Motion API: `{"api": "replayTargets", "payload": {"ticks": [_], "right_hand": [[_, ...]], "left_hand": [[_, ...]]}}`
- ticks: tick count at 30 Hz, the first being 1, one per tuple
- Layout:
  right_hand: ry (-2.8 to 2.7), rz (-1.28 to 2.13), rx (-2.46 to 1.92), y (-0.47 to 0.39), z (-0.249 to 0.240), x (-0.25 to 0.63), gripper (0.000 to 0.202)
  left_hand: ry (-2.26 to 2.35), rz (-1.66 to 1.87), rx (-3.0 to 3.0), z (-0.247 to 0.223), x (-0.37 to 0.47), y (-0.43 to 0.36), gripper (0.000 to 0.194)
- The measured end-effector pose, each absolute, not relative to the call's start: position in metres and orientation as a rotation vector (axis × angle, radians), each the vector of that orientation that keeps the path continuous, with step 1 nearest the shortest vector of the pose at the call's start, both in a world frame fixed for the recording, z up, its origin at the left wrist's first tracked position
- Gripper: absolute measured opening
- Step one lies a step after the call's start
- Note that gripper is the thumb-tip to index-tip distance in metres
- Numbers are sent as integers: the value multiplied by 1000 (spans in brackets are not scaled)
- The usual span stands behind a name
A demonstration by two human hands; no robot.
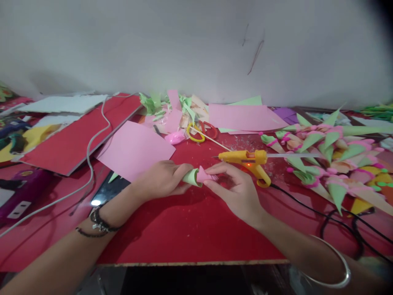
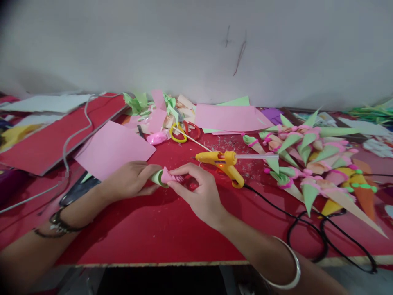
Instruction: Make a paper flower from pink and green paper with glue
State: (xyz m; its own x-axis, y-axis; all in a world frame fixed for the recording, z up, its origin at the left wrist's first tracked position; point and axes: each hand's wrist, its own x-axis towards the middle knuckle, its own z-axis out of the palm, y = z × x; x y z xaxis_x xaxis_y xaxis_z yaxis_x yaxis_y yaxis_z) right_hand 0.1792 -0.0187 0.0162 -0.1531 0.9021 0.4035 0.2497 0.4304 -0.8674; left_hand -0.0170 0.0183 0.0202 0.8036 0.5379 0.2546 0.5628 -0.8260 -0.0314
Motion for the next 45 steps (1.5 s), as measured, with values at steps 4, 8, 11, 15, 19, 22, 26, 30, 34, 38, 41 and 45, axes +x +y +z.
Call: {"api": "replayTargets", "payload": {"ticks": [4,8,11,15,19,22,26,30,34,38,41,45], "right_hand": [[-1738,680,-1007,-20,16,181,18],[-1876,585,-939,-19,19,183,21],[-1913,552,-933,-18,21,183,15],[-1889,563,-974,-17,21,183,14],[-1912,565,-977,-17,20,182,11],[-1951,543,-968,-18,21,181,10],[-2001,511,-937,-19,22,181,11],[-2026,434,-891,-19,22,181,12],[-2055,399,-859,-20,20,181,11],[-2104,322,-812,-21,19,183,14],[-2126,299,-789,-23,19,184,17],[-2131,343,-817,-23,19,184,16]], "left_hand": [[-927,-343,-2895,17,-17,16,26],[-911,-377,-2912,16,-17,16,25],[-906,-389,-2866,17,-17,16,24],[-946,-340,-2783,17,-16,16,26],[-969,-277,-2782,15,-16,15,26],[-1000,-219,-2806,14,-17,15,25],[-1062,-159,-2860,15,-17,14,23],[-1215,-219,-2995,16,-16,12,21],[-1304,-425,-3207,18,-13,11,12],[-1352,-582,-3357,22,-11,11,9],[-1397,-675,-3460,23,-9,10,9],[-1428,-702,-3420,20,-8,8,8]]}}
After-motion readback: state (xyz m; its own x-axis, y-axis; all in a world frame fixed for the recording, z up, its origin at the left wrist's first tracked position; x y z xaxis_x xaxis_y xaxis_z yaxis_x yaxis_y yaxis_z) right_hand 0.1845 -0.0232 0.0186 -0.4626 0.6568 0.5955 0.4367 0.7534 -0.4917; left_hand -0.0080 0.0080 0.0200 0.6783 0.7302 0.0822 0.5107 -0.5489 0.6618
